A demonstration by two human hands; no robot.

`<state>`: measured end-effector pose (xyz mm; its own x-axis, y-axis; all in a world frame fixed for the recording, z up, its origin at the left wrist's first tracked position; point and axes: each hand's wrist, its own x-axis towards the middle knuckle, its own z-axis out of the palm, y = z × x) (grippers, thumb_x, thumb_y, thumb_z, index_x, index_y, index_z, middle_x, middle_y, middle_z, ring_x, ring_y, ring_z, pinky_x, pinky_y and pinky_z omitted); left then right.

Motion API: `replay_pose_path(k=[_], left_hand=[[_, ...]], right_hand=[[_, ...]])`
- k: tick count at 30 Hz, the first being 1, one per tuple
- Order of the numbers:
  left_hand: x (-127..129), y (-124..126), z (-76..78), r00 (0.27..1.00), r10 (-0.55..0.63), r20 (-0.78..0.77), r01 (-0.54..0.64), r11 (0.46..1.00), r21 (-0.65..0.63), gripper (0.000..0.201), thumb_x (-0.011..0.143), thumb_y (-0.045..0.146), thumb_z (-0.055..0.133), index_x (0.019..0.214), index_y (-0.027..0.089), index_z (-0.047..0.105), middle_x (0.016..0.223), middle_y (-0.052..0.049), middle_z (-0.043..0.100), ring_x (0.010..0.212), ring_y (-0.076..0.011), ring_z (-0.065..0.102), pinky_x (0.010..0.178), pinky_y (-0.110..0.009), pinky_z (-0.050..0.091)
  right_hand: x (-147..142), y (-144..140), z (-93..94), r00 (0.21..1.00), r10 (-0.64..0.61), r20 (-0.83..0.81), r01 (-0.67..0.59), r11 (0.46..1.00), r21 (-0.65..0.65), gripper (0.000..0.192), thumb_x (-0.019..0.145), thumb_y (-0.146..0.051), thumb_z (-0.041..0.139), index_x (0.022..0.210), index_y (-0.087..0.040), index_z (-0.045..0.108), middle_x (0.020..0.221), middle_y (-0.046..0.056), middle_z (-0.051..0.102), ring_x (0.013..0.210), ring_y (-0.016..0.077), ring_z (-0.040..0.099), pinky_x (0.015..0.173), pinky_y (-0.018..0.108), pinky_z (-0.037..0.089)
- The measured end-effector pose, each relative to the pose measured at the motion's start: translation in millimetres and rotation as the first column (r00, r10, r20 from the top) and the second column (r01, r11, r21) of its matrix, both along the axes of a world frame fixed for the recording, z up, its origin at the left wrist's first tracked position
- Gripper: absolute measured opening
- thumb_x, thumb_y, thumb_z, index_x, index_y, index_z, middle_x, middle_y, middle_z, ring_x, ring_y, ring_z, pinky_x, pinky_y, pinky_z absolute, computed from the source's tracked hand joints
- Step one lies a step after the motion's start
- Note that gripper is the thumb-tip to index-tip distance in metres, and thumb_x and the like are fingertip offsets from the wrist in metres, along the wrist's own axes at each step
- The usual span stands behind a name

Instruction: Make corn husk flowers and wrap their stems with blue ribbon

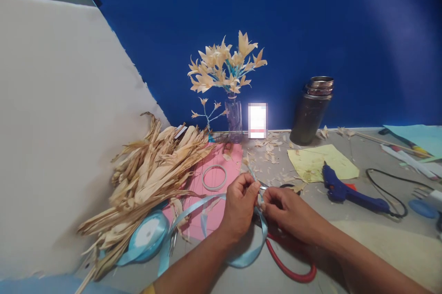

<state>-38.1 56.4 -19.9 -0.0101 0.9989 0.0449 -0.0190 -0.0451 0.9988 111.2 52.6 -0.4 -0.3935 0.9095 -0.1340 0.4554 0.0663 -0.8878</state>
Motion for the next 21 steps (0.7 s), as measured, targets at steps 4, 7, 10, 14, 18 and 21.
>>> replay_pose_path(k=[4,7,10,14,18,21], left_hand=[[0.8,-1.0,-1.5,1.0,0.025,0.009,-0.025,1.0,-0.011,0.027,0.087,0.039,0.062,0.072,0.021,0.05,0.056,0.006,0.046,0.049,-0.0087,0.038,0.052,-0.022,0.033],[1.9,-0.7,1.8,0.999,0.043,0.028,-0.041,0.998,-0.051,0.028,0.086,0.039,0.062,0.07,0.021,0.048,0.054,0.006,0.046,0.048,-0.0085,0.038,0.05,-0.022,0.033],[3.1,0.3,5.0,0.997,0.055,0.05,-0.05,0.995,-0.082,0.028,0.084,0.038,0.062,0.069,0.021,0.047,0.052,0.006,0.045,0.046,-0.0083,0.038,0.048,-0.021,0.032],[4.0,0.1,7.0,0.994,0.061,0.092,-0.05,0.992,-0.116,0.029,0.083,0.04,0.063,0.069,0.021,0.046,0.051,0.006,0.046,0.044,-0.0079,0.038,0.045,-0.02,0.03],[4.0,-0.2,7.5,0.989,0.065,0.131,-0.048,0.991,-0.127,0.03,0.082,0.041,0.065,0.07,0.021,0.045,0.05,0.006,0.046,0.043,-0.0071,0.037,0.044,-0.02,0.029],[3.3,1.2,7.2,0.987,0.064,0.145,-0.045,0.99,-0.132,0.032,0.081,0.043,0.065,0.069,0.021,0.045,0.05,0.006,0.046,0.042,-0.0068,0.036,0.044,-0.02,0.028]], right_hand=[[-1.0,-0.3,2.6,0.991,-0.024,0.133,0.011,0.995,0.098,0.012,0.077,-0.021,0.049,0.065,-0.022,0.048,0.063,0.0,0.058,0.06,0.0153,0.051,0.055,0.026,0.031],[-1.4,0.5,1.7,0.985,-0.032,0.172,0.014,0.995,0.103,0.013,0.077,-0.019,0.048,0.064,-0.022,0.048,0.064,0.0,0.059,0.061,0.0154,0.051,0.055,0.026,0.03],[-1.5,0.4,1.1,0.984,-0.037,0.174,0.023,0.996,0.081,0.012,0.076,-0.019,0.048,0.065,-0.021,0.049,0.063,0.0,0.059,0.061,0.0152,0.051,0.054,0.025,0.029],[-1.4,-0.3,2.0,0.992,-0.026,0.122,0.021,0.999,0.036,0.01,0.075,-0.019,0.049,0.065,-0.021,0.051,0.061,-0.001,0.057,0.058,0.0143,0.051,0.053,0.025,0.029],[-1.8,0.2,1.8,0.998,-0.018,0.054,0.019,1.0,-0.008,0.009,0.073,-0.018,0.049,0.064,-0.02,0.052,0.059,-0.002,0.056,0.057,0.0134,0.05,0.052,0.023,0.031],[-2.3,0.3,0.1,1.0,-0.029,0.004,0.029,0.999,-0.037,0.009,0.072,-0.018,0.05,0.064,-0.02,0.052,0.056,-0.003,0.055,0.052,0.0121,0.049,0.05,0.023,0.03]])
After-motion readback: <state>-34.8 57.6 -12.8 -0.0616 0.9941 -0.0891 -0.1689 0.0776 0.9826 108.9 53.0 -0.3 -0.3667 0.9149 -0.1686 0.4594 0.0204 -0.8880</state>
